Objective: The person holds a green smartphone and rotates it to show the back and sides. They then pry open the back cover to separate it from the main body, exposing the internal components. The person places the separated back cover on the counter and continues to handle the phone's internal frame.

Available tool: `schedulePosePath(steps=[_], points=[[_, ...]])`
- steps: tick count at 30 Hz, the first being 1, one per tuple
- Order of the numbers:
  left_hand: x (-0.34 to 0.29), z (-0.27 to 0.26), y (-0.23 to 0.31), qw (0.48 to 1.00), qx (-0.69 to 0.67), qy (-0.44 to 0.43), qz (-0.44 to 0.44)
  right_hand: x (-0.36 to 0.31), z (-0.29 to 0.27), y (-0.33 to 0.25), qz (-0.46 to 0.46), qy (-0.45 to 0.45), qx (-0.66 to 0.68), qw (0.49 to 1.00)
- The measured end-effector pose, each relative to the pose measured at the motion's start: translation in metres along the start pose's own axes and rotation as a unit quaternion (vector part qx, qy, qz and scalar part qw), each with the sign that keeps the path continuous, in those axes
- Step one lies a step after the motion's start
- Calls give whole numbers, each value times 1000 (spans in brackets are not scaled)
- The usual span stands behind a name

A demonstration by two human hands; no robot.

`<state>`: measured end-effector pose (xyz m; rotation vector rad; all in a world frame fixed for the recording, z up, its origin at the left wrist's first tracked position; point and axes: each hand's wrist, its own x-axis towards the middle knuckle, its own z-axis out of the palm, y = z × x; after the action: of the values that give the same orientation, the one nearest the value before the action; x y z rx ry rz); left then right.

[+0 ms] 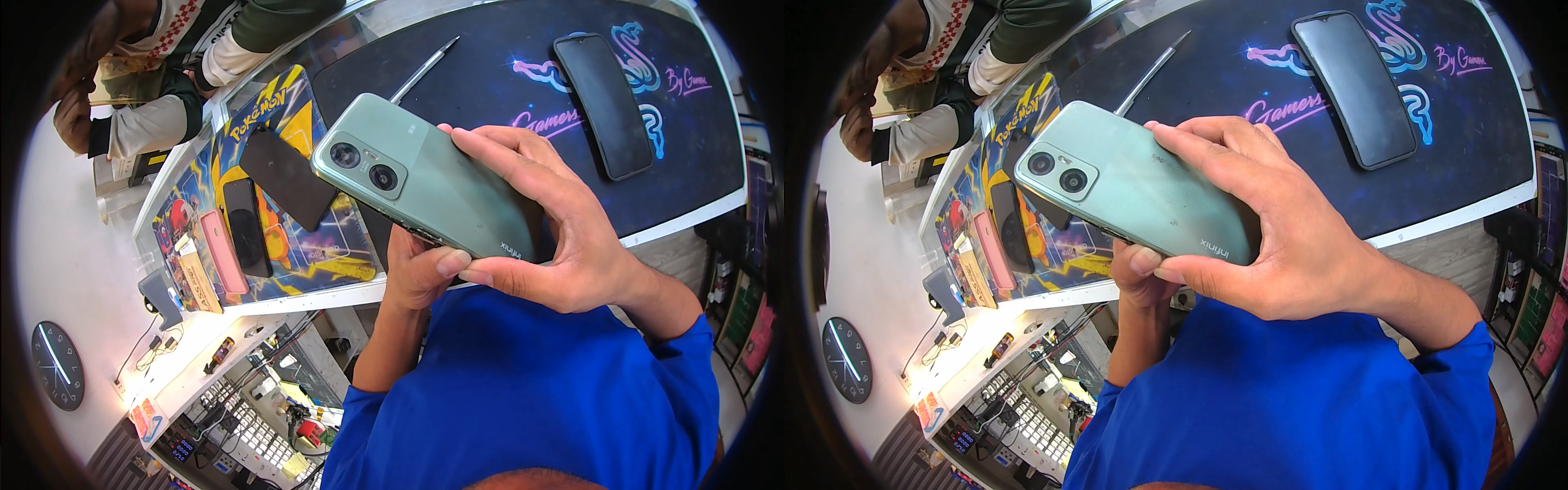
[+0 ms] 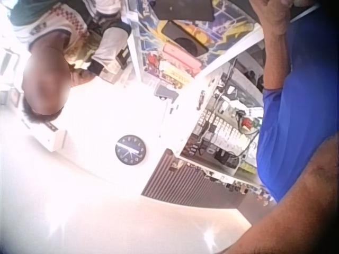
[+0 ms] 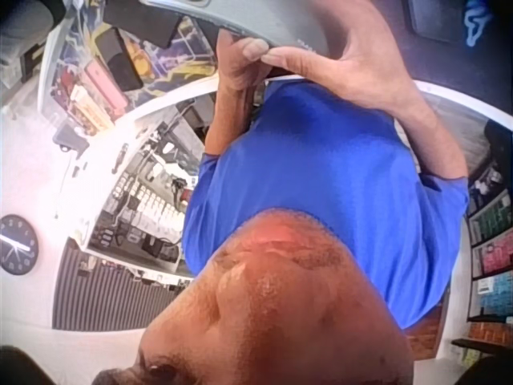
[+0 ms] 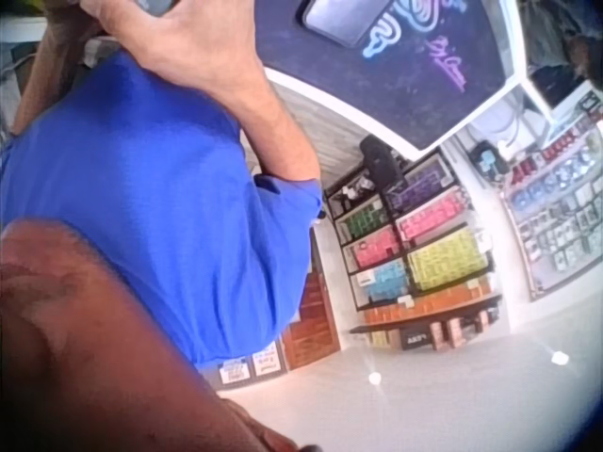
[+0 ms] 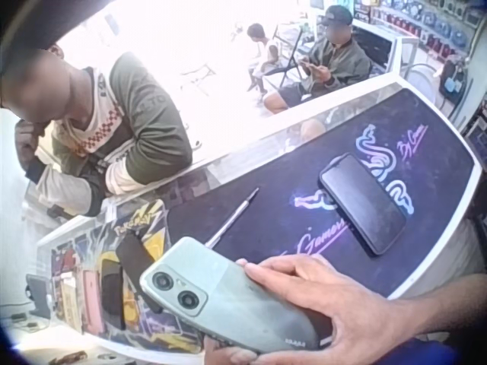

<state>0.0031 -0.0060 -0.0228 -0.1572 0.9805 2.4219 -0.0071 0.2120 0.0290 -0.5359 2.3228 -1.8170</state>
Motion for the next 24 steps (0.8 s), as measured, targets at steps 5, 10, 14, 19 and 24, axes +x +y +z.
schedulePosePath(steps=[5,10,14,19,24], points=[[-1,3,0,1000,-4,9,0,-2,-1,-1,6,2,-6,1000],[-5,-2,-2,1000,-6,2,-1,0,-4,-3,11,-10,18,1000],[-4,-2,-1,1000,-9,-10,-5,-1,-5,-4,17,-9,11,1000],[-7,-5,-2,999,-40,-11,-26,0,-4,-4,19,-8,13,1000],[-6,-12,-5,998,-50,-22,-40,1,-4,-6,21,-8,0,1000]])
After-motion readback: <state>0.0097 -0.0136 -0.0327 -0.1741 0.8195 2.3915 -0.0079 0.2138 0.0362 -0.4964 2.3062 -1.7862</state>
